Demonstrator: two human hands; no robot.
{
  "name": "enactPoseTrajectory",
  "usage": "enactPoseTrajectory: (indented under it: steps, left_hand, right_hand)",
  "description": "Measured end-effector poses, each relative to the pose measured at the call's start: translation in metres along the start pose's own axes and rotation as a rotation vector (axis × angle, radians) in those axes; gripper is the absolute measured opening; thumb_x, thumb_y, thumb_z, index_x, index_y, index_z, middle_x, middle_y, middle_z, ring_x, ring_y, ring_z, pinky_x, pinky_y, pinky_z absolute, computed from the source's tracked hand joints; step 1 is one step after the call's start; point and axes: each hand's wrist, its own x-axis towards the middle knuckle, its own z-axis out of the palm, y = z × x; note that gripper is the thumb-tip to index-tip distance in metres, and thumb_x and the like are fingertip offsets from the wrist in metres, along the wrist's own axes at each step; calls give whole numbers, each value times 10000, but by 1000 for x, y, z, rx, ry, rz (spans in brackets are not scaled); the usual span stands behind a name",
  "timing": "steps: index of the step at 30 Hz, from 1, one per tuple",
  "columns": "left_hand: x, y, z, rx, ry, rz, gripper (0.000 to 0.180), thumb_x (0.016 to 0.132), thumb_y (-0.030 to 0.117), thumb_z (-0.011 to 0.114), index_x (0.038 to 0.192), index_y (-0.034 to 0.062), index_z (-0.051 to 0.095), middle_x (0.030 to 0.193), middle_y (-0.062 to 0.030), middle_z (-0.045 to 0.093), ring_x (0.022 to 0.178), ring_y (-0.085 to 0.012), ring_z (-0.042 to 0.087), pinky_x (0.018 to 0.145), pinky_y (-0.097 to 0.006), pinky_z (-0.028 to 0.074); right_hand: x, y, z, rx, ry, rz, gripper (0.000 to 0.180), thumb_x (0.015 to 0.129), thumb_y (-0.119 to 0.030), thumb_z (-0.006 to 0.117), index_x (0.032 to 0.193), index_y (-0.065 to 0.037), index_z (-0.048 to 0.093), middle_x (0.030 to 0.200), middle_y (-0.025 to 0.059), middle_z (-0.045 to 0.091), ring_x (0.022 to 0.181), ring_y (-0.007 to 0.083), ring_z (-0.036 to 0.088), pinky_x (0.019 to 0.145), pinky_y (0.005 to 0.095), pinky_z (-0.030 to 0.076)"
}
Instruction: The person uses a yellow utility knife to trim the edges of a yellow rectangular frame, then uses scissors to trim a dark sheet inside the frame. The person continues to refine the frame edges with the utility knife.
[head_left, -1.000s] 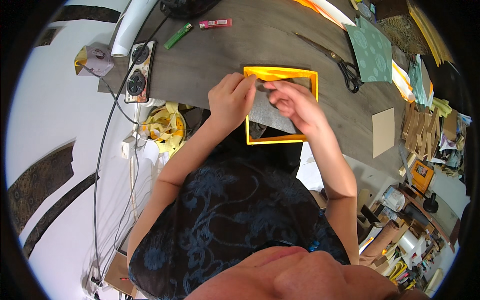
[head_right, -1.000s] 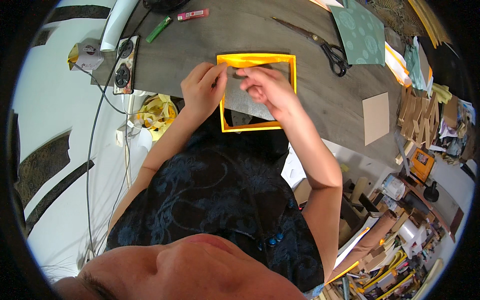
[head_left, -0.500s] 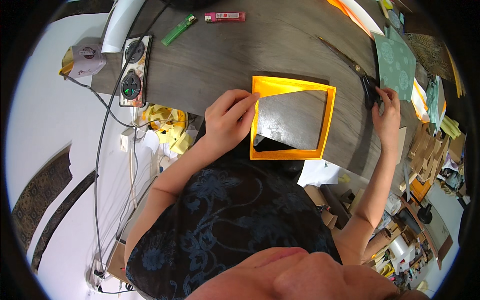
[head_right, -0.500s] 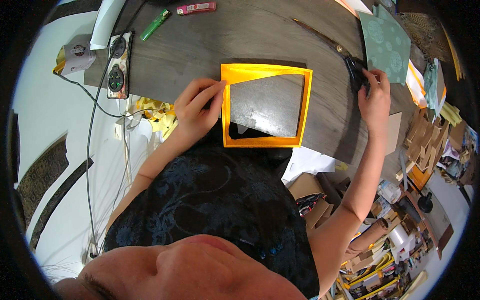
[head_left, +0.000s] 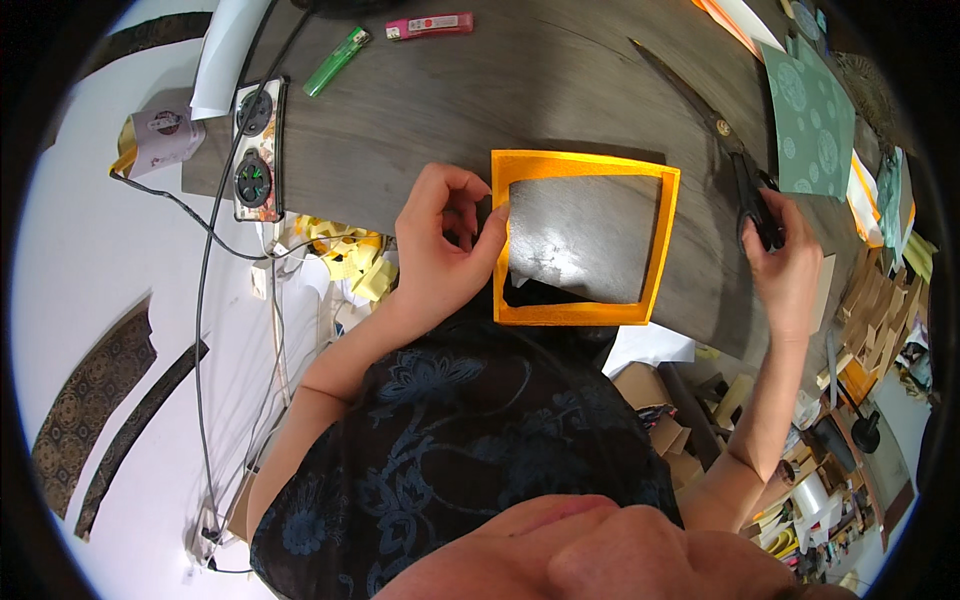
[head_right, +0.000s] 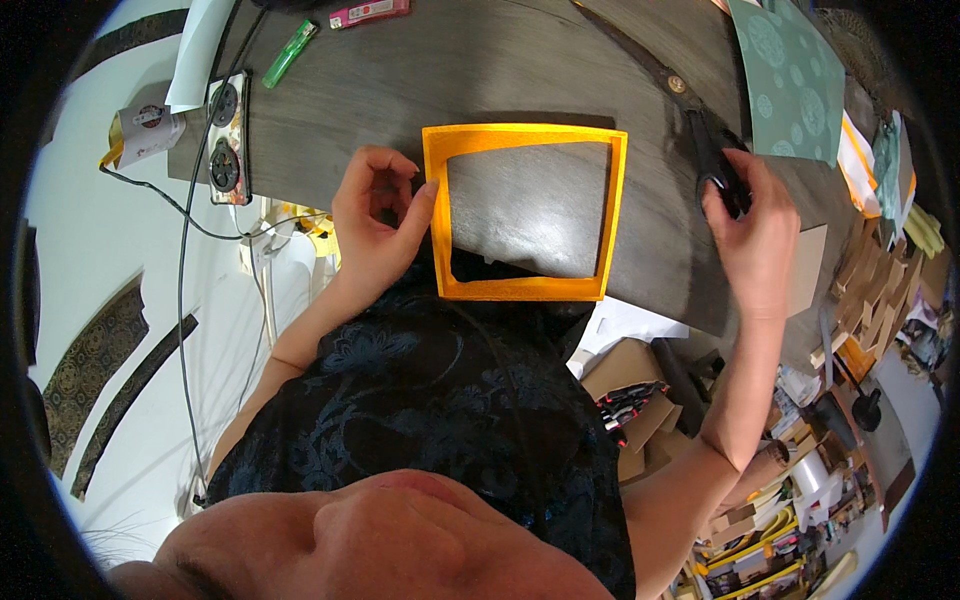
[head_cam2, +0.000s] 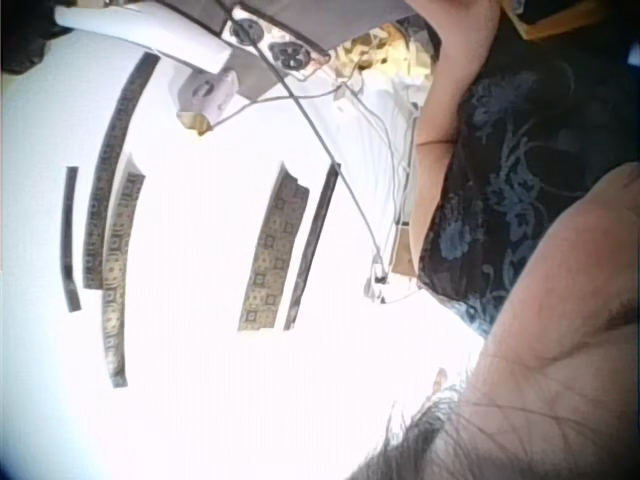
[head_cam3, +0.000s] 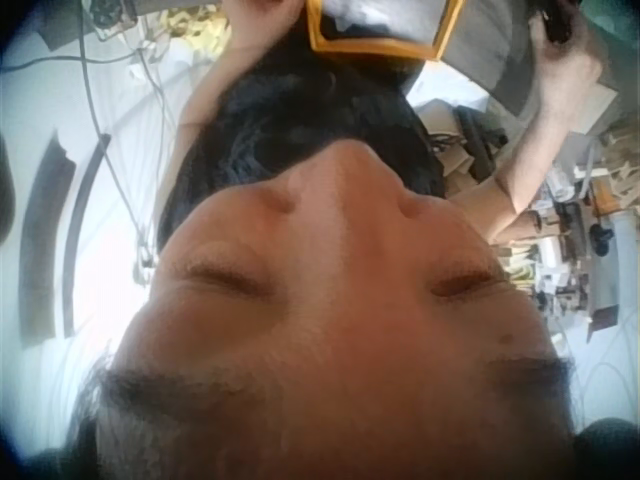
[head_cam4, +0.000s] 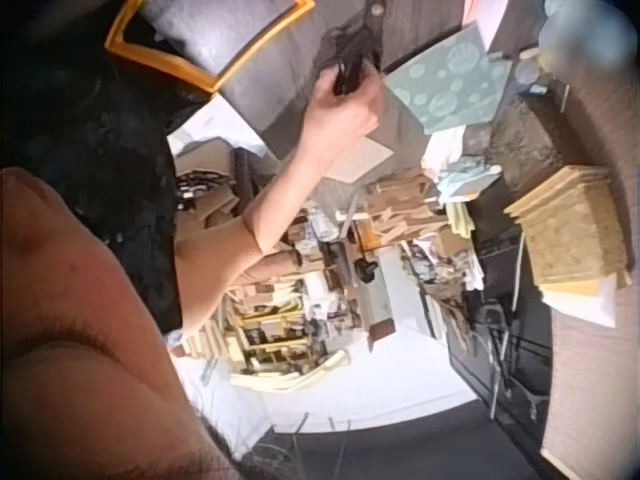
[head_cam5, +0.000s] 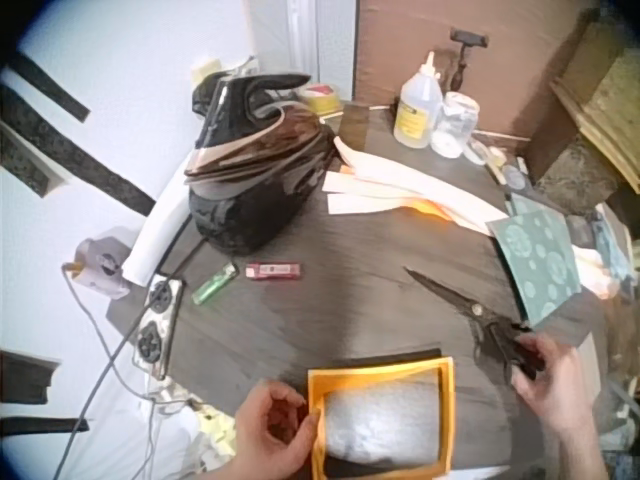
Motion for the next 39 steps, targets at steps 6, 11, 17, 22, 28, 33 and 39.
enactPoseTrajectory:
  steps: [6, 11, 17, 22, 28, 33, 39]
  left_hand:
    - [17, 25, 4, -355, -69, -96, 173, 1056, 94, 615, 1193, -8, 644, 1006, -53, 674, 853, -90, 634, 757, -240, 547]
    - [32, 41, 2, -549, -186, -100, 443, 1136, 322, 450, 1296, -35, 657, 1151, -141, 715, 952, -174, 682, 856, -331, 582]
    - [1, 55, -13, -821, -311, -183, 479, 1125, 358, 495, 1134, -76, 696, 1003, -172, 741, 840, -191, 730, 800, -302, 601]
    - [-26, 62, -29, -496, -305, -108, 303, 1061, 246, 656, 1026, -48, 721, 890, -130, 754, 771, -166, 736, 720, -274, 605]
    - [-44, 11, -86, -470, 58, -70, 244, 1053, 223, 655, 932, 14, 687, 768, -32, 665, 672, -110, 642, 619, -254, 532]
    - [-76, -63, -137, 626, 49, -136, 416, 1051, 311, 647, 768, 8, 687, 691, -100, 673, 584, -186, 637, 579, -363, 482]
    - [-72, -37, -95, 657, 78, 222, 261, 901, 156, 800, 1080, 7, 682, 1032, -146, 707, 794, -258, 713, 683, -364, 561]
  right_hand:
    - [-47, -25, 13, -37, 230, -207, 391, 820, 33, 782, 1190, 10, 657, 1086, 171, 714, 953, 344, 724, 823, 424, 588]
    - [-84, -42, 23, 146, 185, -248, 533, 761, 63, 774, 1272, -3, 638, 1060, 161, 673, 924, 334, 692, 817, 421, 563]
    - [-114, -54, 22, 66, 287, -297, 551, 734, -61, 816, 1257, -7, 653, 1129, 173, 667, 972, 368, 673, 829, 453, 554]
    - [-131, -62, 18, -7, 346, -375, 548, 732, -87, 826, 1248, -10, 656, 1137, 162, 673, 958, 361, 669, 830, 449, 545]
    - [-148, -60, 18, 3, 358, -378, 525, 737, -98, 820, 1229, -14, 658, 1109, 152, 671, 891, 320, 667, 761, 407, 539]
    - [-166, -60, 41, 606, 211, 63, 388, 837, -107, 801, 1182, -21, 643, 1018, 62, 674, 827, 164, 629, 721, 284, 490]
    - [-136, -91, 59, 1440, -158, 232, 318, 932, -159, 790, 1115, -57, 551, 946, 25, 668, 857, 88, 602, 769, 244, 450]
